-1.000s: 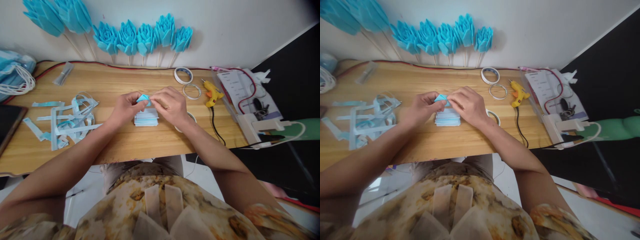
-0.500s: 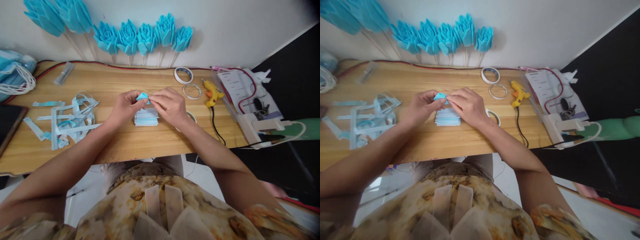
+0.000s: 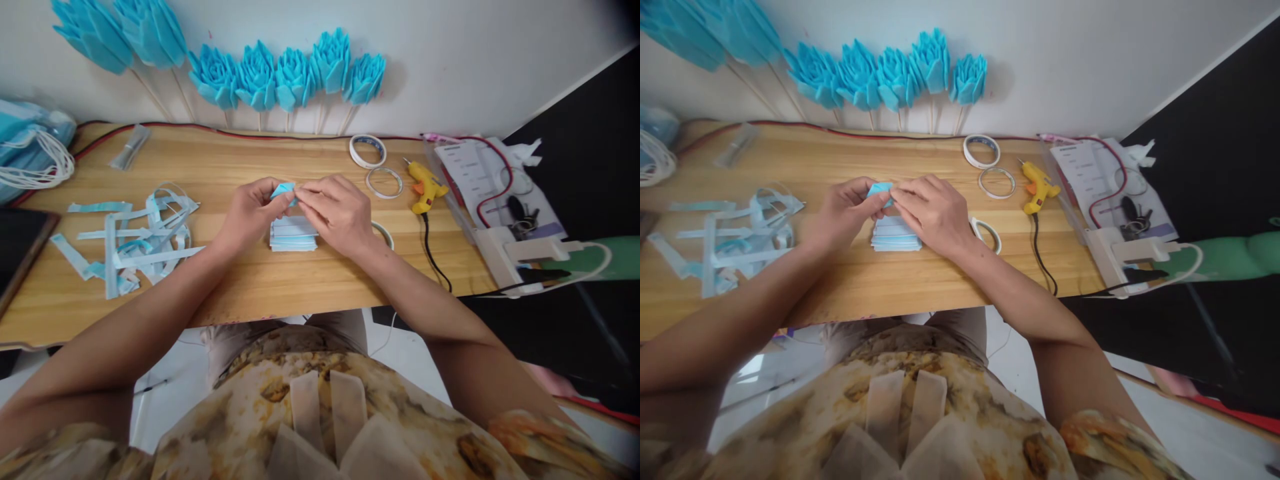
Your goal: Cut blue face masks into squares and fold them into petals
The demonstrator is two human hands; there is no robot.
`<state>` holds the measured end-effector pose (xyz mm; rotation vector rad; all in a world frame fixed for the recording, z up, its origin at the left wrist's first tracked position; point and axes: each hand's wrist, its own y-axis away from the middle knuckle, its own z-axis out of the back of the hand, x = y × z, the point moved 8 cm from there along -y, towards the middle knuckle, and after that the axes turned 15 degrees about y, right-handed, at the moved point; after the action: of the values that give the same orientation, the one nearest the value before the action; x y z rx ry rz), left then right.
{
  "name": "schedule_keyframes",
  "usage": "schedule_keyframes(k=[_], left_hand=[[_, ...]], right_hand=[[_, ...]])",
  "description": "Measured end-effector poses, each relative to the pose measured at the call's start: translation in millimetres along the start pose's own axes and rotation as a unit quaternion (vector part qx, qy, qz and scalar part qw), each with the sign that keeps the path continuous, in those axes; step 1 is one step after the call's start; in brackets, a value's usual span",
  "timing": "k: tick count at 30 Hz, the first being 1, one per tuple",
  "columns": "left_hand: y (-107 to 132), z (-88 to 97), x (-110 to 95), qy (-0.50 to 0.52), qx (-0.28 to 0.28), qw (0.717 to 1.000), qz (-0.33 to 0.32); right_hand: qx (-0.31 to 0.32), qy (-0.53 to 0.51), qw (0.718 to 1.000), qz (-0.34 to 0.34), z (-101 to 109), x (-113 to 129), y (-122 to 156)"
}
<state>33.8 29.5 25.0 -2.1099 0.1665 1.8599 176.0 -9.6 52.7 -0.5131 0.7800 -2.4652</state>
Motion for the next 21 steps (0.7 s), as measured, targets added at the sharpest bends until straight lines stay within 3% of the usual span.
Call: schedule_keyframes(k=[4, 7, 13, 21], left_hand=[[0, -0.9, 3, 0.003, 0.006, 1.0, 0.024], [1, -3.0, 3, 0.001, 0.017, 0.999, 0.032], [1, -6.3, 3, -0.012, 0.038, 0.998, 0.042], [2, -8.0, 2, -0.006, 0.046, 0.998, 0.05]], right_hand=[[0.011, -0.1, 0.989, -0.106, -3, -17, 1], [0.056, -0.211, 0.959, -0.181, -12, -29, 2], [0.107, -0.329, 0.915, -0.208, -21, -25, 0], [0.111, -0.345, 0.904, -0.226, -29, -29, 2]])
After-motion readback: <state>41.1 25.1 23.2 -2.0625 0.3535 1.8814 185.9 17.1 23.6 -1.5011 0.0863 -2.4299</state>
